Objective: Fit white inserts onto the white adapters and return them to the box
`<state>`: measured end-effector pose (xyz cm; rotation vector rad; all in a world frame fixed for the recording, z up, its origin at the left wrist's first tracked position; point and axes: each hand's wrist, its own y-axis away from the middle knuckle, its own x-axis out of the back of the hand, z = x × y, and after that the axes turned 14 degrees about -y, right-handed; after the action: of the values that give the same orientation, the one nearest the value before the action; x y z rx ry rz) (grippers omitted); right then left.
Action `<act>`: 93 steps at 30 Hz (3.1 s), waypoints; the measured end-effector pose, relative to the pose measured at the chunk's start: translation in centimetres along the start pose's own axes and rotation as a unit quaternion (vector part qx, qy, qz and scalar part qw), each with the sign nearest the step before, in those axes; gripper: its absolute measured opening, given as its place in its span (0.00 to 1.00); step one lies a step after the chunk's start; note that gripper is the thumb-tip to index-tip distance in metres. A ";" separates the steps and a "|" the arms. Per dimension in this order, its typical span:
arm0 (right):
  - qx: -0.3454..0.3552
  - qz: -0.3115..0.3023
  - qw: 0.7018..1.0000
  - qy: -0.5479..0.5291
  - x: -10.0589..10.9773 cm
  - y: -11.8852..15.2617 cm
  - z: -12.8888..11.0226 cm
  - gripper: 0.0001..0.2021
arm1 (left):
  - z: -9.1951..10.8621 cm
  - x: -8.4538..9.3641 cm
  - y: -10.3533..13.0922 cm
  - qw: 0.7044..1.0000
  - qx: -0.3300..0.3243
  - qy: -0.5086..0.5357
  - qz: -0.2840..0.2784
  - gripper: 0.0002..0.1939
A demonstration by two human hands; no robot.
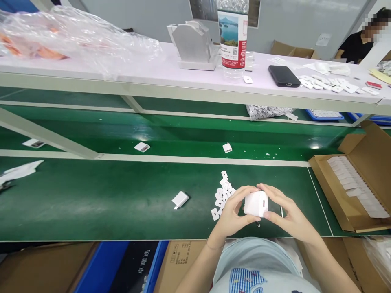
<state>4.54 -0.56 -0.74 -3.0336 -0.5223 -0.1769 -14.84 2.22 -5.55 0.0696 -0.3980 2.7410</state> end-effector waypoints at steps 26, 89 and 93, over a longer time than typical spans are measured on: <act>0.172 -0.001 0.985 0.017 2.0 1.3 0.5 0.23 | 3.3 -2.7 -1.3 0.994 0.077 -0.078 0.010 0.31; -0.059 0.583 0.811 0.002 16.8 11.6 14.3 0.31 | -4.0 -16.3 -4.6 0.768 0.564 0.244 -0.180 0.18; -0.106 0.604 0.783 0.106 25.7 16.6 17.2 0.19 | -7.6 -16.0 -6.2 0.766 0.603 0.193 -0.110 0.11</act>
<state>35.96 -6.35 -15.27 -2.7817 1.5052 -0.4767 2.31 4.27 -12.83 -0.1129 1.3986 2.2051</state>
